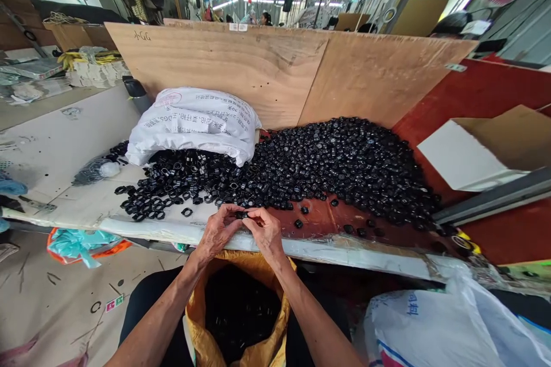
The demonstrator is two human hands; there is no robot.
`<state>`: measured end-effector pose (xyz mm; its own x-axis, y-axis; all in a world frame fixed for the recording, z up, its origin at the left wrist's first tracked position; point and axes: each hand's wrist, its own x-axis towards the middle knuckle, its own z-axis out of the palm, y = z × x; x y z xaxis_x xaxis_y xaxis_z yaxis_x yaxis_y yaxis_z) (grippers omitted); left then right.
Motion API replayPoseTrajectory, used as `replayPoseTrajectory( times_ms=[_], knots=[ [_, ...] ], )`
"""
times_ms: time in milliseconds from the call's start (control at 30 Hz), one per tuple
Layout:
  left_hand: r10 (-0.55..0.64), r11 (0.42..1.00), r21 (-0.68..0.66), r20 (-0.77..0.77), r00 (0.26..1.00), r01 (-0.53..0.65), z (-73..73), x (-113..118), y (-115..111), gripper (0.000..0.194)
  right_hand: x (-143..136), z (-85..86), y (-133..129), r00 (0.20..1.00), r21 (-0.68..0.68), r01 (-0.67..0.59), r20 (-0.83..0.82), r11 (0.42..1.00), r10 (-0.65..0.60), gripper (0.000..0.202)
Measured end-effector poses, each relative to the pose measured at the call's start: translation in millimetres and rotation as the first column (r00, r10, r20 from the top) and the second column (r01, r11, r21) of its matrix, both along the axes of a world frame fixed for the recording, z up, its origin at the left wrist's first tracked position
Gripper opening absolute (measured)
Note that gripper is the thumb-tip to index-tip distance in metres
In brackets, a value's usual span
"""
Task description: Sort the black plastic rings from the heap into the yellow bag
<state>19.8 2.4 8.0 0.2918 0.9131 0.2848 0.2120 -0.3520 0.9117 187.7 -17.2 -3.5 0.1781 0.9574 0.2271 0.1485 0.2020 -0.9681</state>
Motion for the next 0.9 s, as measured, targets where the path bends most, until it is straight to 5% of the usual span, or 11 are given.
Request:
replayPoseTrajectory(
  times_ms=[200,533,733,900],
  knots=[
    [0.053,0.997,0.062,-0.036,0.998,-0.051,-6.6,-1,2,0.024,3,4.3,-2,0.998,0.001,-0.023,0.062,1.000,0.023,0.022],
    [-0.039,0.969,0.244,0.048,0.998,0.026,-12.9,1,0,0.025,7,13.0,-7,0.959,-0.012,-0.033,0.280,0.999,0.035,0.034],
    [-0.038,0.986,0.161,0.026,0.999,0.033,-20.5,7,-1,0.029,21,-14.3,3,0.900,0.124,-0.103,0.433,0.987,0.040,0.052],
    [0.055,0.996,0.077,0.006,0.998,-0.055,-29.8,9,-2,0.035,20,-27.9,4,0.913,0.240,0.010,0.393,0.971,-0.107,0.049]
  ],
)
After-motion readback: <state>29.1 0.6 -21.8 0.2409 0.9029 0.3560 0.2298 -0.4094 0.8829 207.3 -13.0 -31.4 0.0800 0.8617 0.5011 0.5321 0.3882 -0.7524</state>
